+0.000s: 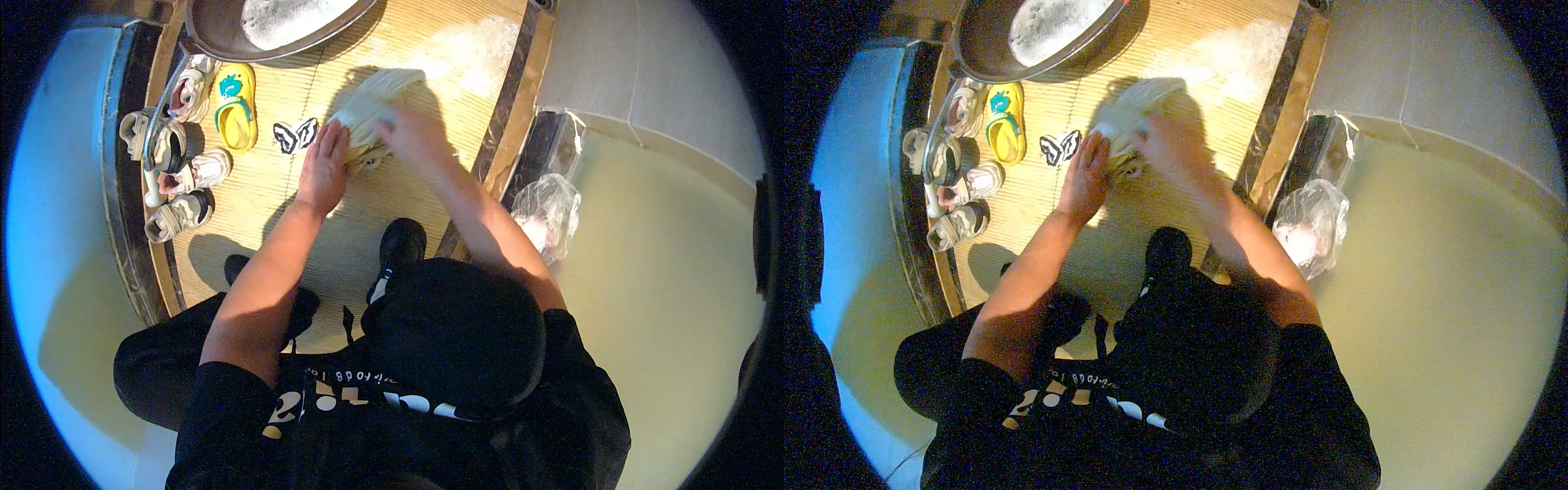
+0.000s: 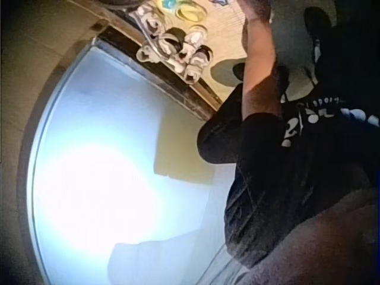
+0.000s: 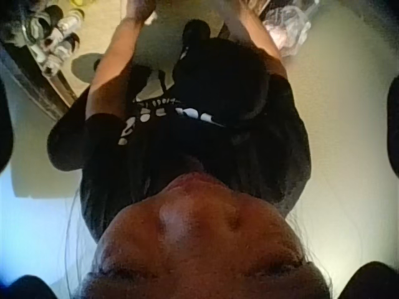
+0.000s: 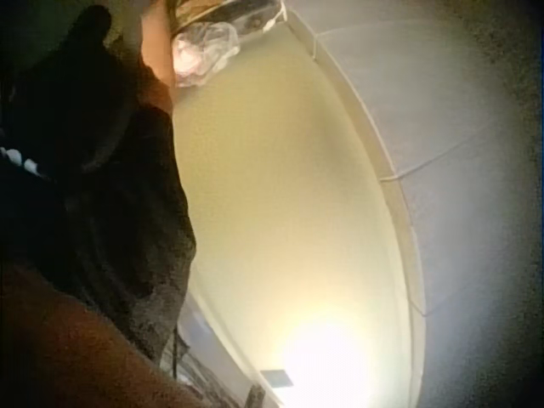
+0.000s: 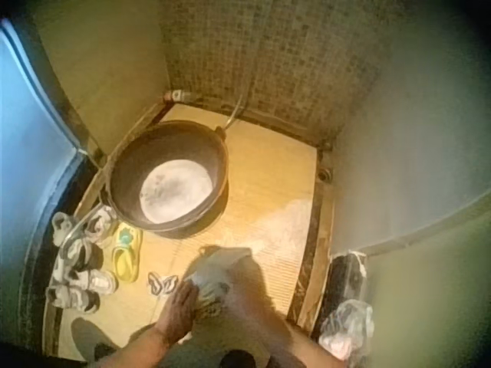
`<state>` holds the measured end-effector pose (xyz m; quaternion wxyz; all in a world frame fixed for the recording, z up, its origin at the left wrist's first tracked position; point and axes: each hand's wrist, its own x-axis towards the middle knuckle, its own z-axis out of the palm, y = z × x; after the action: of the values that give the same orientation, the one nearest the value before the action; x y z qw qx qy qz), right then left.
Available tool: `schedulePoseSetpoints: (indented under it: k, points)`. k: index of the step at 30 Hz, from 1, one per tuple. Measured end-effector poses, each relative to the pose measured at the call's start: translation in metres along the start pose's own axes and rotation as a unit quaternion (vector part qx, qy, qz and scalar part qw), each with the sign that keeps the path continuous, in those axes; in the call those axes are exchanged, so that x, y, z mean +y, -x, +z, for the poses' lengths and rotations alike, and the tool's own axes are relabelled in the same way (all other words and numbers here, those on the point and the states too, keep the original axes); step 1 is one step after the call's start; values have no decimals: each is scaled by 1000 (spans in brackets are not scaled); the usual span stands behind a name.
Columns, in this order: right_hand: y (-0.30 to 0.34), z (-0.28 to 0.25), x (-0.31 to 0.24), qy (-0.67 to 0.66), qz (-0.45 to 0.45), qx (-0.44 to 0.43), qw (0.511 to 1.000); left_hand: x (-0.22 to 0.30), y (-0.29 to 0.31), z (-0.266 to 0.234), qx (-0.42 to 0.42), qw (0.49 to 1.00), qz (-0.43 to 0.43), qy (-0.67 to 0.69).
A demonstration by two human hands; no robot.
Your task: The person sits on a floor mat and hand-washes a white cloth in a basin of soapy water. They then scrub the cloth with a brush on the mat and rinse it using a handheld shower head. Finally, they scrub a pair of white sneakers with the brush.
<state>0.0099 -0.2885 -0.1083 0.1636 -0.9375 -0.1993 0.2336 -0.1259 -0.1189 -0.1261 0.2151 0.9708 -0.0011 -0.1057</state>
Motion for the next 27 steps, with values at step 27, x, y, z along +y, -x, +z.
schedulePoseSetpoints:
  k: [27]
  points:
    - [0, -42, 14, -52, 84, 12, 995, 4, -4, 3, 38, 999, 12, -2]
